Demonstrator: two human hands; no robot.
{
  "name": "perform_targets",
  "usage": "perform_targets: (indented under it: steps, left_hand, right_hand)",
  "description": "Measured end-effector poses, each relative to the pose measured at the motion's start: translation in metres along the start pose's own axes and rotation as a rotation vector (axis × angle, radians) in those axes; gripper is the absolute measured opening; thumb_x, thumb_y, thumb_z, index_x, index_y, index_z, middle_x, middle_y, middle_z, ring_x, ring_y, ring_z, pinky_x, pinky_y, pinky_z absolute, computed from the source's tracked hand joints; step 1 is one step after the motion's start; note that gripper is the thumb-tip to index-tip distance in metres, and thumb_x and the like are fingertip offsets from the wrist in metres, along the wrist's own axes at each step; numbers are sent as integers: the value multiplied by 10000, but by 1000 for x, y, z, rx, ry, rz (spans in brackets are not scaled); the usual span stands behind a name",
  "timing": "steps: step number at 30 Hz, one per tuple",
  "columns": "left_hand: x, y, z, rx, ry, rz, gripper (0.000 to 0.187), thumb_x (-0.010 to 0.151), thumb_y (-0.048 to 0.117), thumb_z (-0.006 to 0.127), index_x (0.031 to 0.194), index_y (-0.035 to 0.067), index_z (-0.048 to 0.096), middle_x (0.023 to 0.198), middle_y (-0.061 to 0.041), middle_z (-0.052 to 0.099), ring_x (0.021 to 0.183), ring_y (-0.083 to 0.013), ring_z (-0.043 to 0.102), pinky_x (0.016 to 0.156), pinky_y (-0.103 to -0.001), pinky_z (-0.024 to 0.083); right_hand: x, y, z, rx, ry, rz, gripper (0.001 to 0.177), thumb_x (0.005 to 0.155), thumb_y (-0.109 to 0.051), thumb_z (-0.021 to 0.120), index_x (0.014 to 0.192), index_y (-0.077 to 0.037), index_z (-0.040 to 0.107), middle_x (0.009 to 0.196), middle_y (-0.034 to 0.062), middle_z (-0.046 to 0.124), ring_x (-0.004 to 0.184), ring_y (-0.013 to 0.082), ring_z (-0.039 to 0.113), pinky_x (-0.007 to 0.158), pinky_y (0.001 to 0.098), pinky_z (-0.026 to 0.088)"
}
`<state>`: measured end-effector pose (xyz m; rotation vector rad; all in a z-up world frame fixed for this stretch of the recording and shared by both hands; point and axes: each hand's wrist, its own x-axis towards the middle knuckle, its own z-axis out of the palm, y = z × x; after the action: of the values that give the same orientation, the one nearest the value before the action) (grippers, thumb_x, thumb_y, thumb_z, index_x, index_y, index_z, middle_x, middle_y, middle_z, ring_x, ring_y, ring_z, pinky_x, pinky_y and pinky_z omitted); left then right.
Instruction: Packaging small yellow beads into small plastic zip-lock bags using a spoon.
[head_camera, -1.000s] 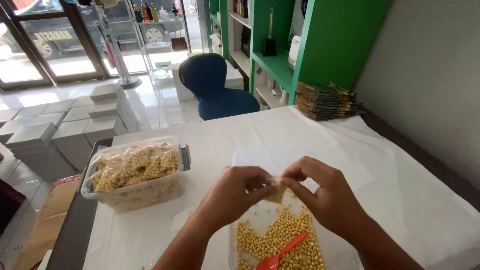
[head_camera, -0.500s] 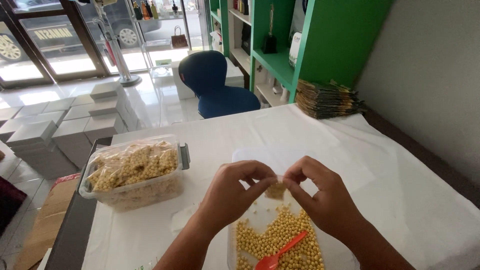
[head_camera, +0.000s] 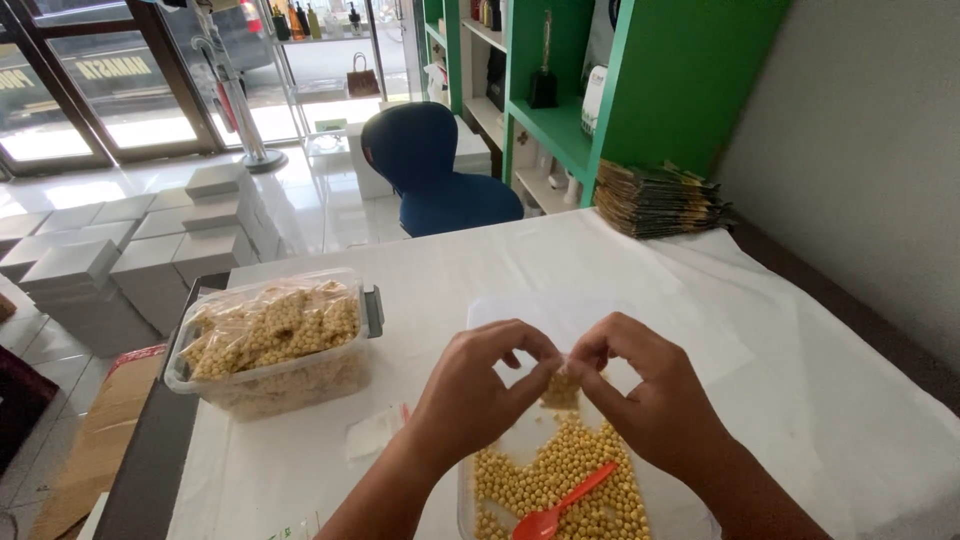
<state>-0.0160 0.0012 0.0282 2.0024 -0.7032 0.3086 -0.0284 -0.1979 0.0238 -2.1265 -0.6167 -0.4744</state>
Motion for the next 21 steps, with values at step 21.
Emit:
perform_targets:
  steps: [21]
  left_hand:
    - [-2, -7, -15, 82, 52, 158, 51, 861, 82, 686, 862, 128, 708, 857, -6, 782, 724, -175, 726, 708, -332, 612]
  right_hand:
    - [-7, 5, -8, -61, 6, 98, 218, 918, -286, 692, 773, -123, 682, 725, -14, 688, 676, 115, 636, 636, 285, 504]
